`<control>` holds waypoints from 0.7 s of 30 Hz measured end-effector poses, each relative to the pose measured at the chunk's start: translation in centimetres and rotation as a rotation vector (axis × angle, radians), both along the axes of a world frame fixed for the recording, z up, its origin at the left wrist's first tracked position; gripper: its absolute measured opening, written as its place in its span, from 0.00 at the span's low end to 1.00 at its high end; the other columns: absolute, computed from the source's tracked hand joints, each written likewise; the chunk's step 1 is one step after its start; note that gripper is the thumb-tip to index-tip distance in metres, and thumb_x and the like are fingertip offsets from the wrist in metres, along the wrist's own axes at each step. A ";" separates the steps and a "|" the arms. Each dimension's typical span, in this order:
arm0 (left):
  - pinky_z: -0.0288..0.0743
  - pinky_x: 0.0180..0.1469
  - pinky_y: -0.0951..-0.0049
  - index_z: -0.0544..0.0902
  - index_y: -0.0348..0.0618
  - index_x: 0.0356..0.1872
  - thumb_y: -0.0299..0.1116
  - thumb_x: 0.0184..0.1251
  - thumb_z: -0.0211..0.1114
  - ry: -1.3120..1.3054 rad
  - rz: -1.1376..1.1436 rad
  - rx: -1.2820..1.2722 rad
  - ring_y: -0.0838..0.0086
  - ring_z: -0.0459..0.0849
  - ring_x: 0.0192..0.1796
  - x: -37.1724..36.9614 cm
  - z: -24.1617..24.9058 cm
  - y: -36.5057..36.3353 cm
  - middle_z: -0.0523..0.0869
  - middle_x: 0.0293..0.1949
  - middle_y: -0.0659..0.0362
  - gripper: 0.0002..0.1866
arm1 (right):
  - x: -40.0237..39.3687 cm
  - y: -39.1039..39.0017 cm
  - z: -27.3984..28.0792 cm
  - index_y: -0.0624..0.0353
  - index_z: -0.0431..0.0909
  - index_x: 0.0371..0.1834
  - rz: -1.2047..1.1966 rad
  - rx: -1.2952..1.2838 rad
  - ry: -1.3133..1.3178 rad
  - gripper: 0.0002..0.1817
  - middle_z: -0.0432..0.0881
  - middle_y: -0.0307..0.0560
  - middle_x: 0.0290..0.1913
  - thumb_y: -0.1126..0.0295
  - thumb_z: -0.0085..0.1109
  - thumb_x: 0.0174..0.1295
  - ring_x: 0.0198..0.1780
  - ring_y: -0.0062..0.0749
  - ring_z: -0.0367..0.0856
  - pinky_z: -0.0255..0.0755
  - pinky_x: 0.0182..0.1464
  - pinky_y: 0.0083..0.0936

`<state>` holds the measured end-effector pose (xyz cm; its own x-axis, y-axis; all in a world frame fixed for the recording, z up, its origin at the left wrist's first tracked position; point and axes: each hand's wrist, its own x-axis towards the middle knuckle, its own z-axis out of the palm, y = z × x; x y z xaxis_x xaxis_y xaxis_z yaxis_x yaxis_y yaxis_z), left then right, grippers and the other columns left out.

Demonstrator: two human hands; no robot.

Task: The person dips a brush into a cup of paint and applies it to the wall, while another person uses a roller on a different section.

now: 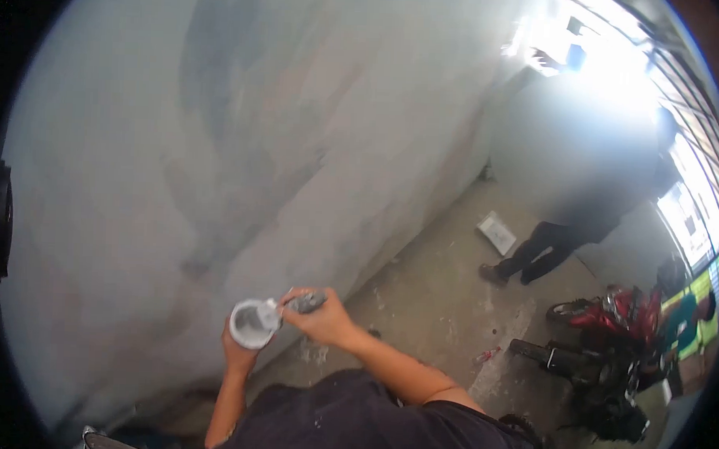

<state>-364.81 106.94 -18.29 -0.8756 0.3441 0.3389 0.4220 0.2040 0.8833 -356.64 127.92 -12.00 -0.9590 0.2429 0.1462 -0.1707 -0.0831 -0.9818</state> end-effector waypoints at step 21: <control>0.79 0.57 0.65 0.78 0.37 0.57 0.31 0.41 0.86 -0.003 0.132 0.051 0.63 0.86 0.52 -0.5 -2.8 -0.8 0.86 0.50 0.52 0.38 | -1.0 1.9 -2.2 0.66 0.84 0.42 0.007 -0.107 -0.212 0.08 0.87 0.46 0.34 0.71 0.63 0.66 0.34 0.25 0.88 0.82 0.36 0.21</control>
<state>-365.31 106.15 -21.13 -0.9131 0.2082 0.3506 0.3921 0.2122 0.8951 -357.67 129.78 -14.19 -0.9672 0.2396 -0.0849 0.0393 -0.1893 -0.9811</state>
